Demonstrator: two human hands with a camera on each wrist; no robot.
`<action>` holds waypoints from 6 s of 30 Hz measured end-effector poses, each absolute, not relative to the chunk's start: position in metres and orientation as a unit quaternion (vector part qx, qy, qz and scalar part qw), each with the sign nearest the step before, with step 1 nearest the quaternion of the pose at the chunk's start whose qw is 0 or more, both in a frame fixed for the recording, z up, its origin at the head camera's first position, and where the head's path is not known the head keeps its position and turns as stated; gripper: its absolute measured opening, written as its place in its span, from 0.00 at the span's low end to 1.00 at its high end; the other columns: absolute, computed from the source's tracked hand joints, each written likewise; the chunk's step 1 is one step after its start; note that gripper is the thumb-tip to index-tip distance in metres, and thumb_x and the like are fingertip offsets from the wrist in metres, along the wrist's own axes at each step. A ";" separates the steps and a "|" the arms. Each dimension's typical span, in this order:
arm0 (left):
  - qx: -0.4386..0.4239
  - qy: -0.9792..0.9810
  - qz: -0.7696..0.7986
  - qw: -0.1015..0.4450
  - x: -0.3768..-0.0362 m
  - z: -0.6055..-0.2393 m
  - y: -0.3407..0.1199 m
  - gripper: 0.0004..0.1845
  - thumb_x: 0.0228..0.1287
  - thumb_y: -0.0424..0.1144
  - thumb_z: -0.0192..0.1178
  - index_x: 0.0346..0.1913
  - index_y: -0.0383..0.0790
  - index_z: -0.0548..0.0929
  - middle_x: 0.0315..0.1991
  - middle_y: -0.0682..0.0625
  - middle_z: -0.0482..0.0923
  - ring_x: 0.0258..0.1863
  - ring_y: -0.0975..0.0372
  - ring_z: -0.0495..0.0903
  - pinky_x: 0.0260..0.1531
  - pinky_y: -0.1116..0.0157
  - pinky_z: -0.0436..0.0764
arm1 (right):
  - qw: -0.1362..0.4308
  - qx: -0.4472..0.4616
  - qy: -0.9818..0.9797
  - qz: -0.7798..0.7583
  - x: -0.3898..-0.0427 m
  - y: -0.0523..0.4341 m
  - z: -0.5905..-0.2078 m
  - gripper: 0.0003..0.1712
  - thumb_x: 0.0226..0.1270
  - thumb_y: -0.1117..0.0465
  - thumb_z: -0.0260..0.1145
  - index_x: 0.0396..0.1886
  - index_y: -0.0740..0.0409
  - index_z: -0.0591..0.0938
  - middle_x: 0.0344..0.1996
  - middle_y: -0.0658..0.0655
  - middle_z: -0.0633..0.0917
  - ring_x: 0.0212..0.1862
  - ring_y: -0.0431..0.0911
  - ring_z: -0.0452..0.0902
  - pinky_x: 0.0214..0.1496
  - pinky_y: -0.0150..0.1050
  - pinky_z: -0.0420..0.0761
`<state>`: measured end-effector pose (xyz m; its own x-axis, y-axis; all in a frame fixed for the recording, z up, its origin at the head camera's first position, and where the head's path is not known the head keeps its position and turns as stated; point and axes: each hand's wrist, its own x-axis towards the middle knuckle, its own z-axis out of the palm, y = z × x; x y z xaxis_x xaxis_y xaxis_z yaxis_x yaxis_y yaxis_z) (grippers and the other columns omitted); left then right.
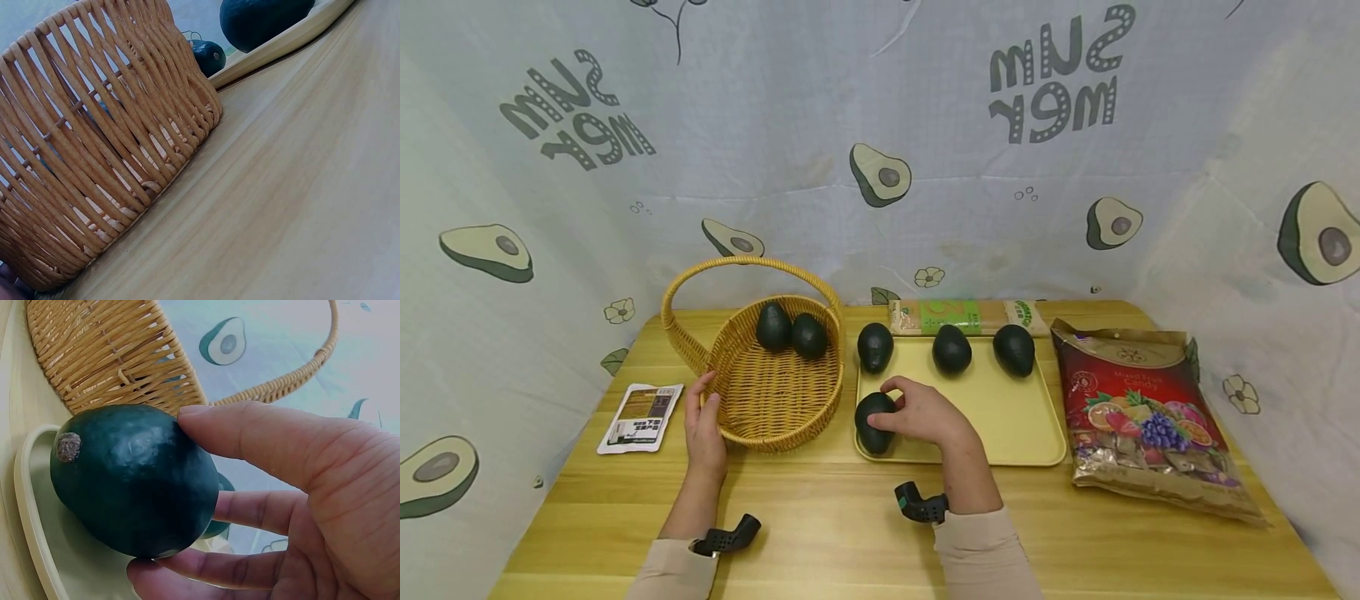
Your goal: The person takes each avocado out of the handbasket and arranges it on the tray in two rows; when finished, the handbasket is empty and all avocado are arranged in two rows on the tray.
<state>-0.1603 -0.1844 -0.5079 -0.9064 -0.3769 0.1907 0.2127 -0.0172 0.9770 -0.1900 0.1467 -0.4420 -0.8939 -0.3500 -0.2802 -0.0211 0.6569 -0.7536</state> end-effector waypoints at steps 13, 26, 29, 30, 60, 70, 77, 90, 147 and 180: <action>0.073 -0.671 -0.706 0.212 -0.162 -0.510 -0.185 0.22 0.80 0.35 0.40 0.72 0.34 0.65 0.77 0.44 0.57 0.79 0.53 0.51 0.75 0.58 0.52 | 0.219 -0.104 0.884 -0.398 -0.190 0.146 -0.441 0.37 0.63 0.44 0.73 0.67 0.54 0.76 0.53 0.63 0.83 0.42 0.49 0.81 0.44 0.44 0.80; 0.078 -0.672 -0.705 0.214 -0.162 -0.510 -0.186 0.22 0.79 0.34 0.40 0.71 0.33 0.65 0.77 0.44 0.58 0.79 0.53 0.51 0.77 0.52 0.50 | 0.118 -0.118 0.899 -0.406 -0.178 0.133 -0.414 0.34 0.68 0.44 0.69 0.69 0.53 0.75 0.61 0.64 0.81 0.58 0.58 0.80 0.55 0.54 0.82; 0.078 -0.671 -0.705 0.215 -0.162 -0.509 -0.186 0.22 0.79 0.34 0.40 0.71 0.33 0.65 0.77 0.43 0.57 0.79 0.53 0.51 0.78 0.51 0.50 | 0.085 -0.139 0.895 -0.416 -0.171 0.117 -0.405 0.30 0.69 0.48 0.70 0.67 0.53 0.77 0.58 0.62 0.83 0.57 0.57 0.81 0.57 0.53 0.81; 0.079 -0.670 -0.706 0.215 -0.162 -0.509 -0.186 0.22 0.79 0.34 0.40 0.71 0.33 0.65 0.77 0.43 0.58 0.79 0.53 0.51 0.78 0.51 0.50 | 0.077 -0.144 0.893 -0.421 -0.168 0.110 -0.402 0.29 0.69 0.49 0.70 0.66 0.52 0.78 0.57 0.61 0.83 0.57 0.56 0.81 0.57 0.53 0.81; 0.063 -0.659 -0.715 0.225 -0.165 -0.510 -0.185 0.21 0.78 0.31 0.41 0.70 0.30 0.66 0.75 0.39 0.59 0.76 0.49 0.56 0.65 0.73 0.61 | -0.027 -0.062 0.870 -0.489 -0.243 -0.036 -0.424 0.30 0.73 0.50 0.65 0.72 0.48 0.73 0.73 0.59 0.69 0.70 0.58 0.70 0.66 0.58 0.75; 0.064 -0.660 -0.715 0.219 -0.166 -0.506 -0.184 0.22 0.78 0.32 0.41 0.70 0.31 0.66 0.76 0.42 0.60 0.76 0.54 0.57 0.65 0.74 0.61 | -0.025 -0.012 0.845 -0.534 -0.253 -0.036 -0.441 0.31 0.72 0.52 0.66 0.72 0.47 0.72 0.75 0.58 0.63 0.76 0.58 0.59 0.69 0.59 0.72; 0.064 -0.662 -0.712 0.223 -0.165 -0.507 -0.184 0.22 0.78 0.32 0.41 0.70 0.30 0.66 0.75 0.41 0.60 0.76 0.53 0.57 0.65 0.75 0.60 | 0.013 -0.007 0.865 -0.502 -0.257 -0.037 -0.443 0.39 0.71 0.53 0.68 0.79 0.46 0.65 0.80 0.59 0.57 0.81 0.59 0.50 0.72 0.61 0.68; 0.062 -0.661 -0.716 0.218 -0.166 -0.507 -0.185 0.22 0.78 0.30 0.40 0.71 0.30 0.65 0.75 0.41 0.60 0.76 0.50 0.57 0.63 0.78 0.63 | 0.028 -0.018 0.886 -0.463 -0.256 -0.040 -0.446 0.35 0.71 0.55 0.69 0.75 0.48 0.69 0.69 0.65 0.70 0.67 0.61 0.69 0.63 0.57 0.77; 0.074 -0.676 -0.703 0.209 -0.165 -0.510 -0.186 0.22 0.79 0.34 0.40 0.72 0.34 0.65 0.77 0.44 0.57 0.79 0.53 0.52 0.75 0.56 0.53 | -0.011 -0.158 0.835 -0.527 -0.151 0.059 -0.392 0.36 0.62 0.52 0.75 0.69 0.41 0.73 0.56 0.55 0.77 0.55 0.53 0.76 0.40 0.42 0.85; 0.085 -0.672 -0.706 0.204 -0.164 -0.508 -0.184 0.22 0.79 0.34 0.40 0.71 0.34 0.66 0.78 0.44 0.57 0.79 0.54 0.52 0.76 0.54 0.53 | 0.069 -0.076 0.892 -0.439 -0.171 0.208 -0.425 0.37 0.75 0.45 0.63 0.78 0.51 0.65 0.69 0.71 0.70 0.56 0.64 0.79 0.42 0.45 0.82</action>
